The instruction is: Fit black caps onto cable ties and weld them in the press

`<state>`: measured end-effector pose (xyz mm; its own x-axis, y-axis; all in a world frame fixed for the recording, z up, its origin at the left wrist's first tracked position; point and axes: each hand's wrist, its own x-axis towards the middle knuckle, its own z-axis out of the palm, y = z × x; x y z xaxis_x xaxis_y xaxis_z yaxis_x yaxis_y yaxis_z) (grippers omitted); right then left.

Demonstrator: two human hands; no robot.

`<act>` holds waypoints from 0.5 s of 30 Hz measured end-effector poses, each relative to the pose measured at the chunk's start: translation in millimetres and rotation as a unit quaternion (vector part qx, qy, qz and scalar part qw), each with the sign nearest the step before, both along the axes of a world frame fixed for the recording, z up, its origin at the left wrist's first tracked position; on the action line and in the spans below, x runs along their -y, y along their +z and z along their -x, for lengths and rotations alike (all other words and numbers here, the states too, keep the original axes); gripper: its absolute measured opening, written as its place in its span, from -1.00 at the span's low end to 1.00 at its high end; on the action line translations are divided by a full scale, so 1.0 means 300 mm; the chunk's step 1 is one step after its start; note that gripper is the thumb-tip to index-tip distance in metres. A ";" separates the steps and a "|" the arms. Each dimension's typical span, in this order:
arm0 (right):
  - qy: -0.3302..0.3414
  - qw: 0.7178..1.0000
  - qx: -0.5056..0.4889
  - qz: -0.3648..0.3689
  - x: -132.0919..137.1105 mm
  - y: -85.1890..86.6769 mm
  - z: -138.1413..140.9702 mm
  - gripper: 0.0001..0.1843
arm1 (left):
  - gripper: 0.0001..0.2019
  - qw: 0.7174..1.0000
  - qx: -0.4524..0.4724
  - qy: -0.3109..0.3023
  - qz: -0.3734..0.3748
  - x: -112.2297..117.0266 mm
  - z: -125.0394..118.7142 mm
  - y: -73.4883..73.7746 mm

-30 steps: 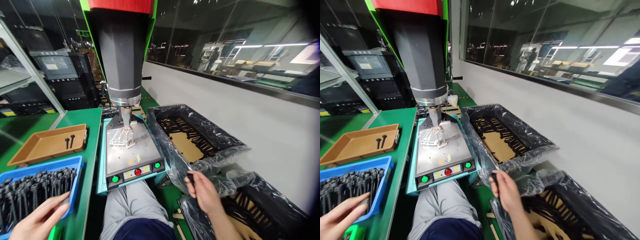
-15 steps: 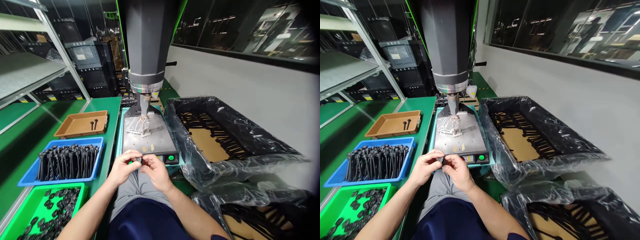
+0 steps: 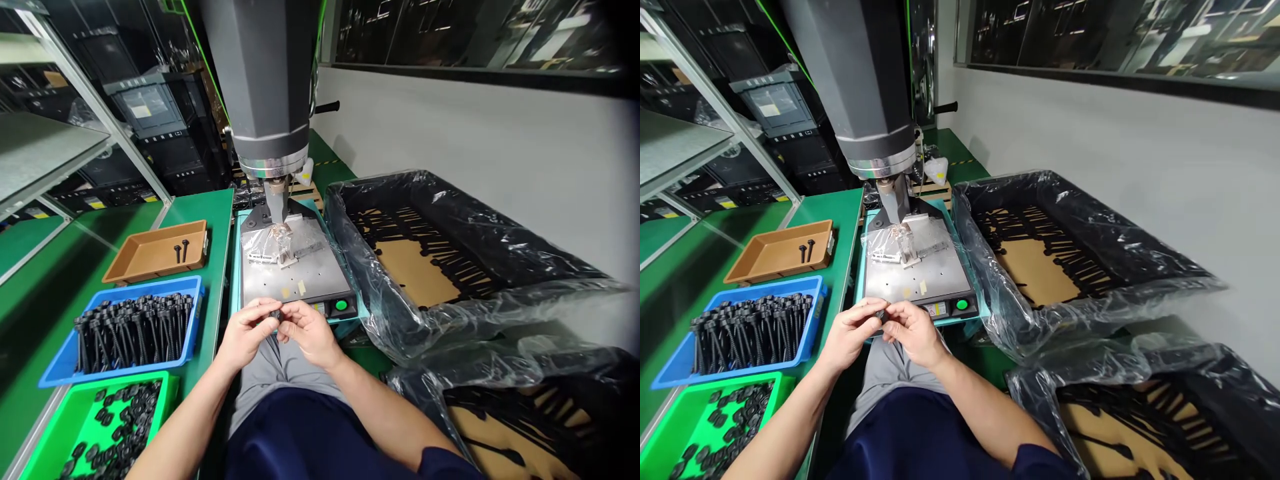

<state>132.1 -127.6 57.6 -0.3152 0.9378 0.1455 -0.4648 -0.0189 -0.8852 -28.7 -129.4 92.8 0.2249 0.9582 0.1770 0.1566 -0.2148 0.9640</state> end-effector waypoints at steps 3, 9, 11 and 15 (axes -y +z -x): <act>-0.004 1.000 -0.007 0.009 -0.008 -0.021 0.004 -0.69 | -0.71 0.999 -0.040 0.006 -0.020 -0.001 -0.023 -0.017; 0.018 0.999 -0.026 0.038 -0.044 -0.073 0.000 -0.56 | -0.65 0.995 -0.094 0.031 -0.002 -0.036 -0.059 -0.076; 0.027 0.998 -0.019 0.054 -0.064 -0.089 -0.005 -0.54 | -0.63 0.994 -0.099 0.035 0.011 -0.057 -0.065 -0.093; 0.026 0.994 -0.023 0.100 -0.112 -0.125 -0.006 -0.56 | -0.63 0.995 -0.081 0.045 0.026 -0.097 -0.072 -0.127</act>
<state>133.9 -94.1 20.2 -0.3610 0.9322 -0.0273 -0.4993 -0.2179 -0.8386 -7.0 -100.4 54.6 0.1591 0.9827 0.0947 0.3273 -0.1430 0.9340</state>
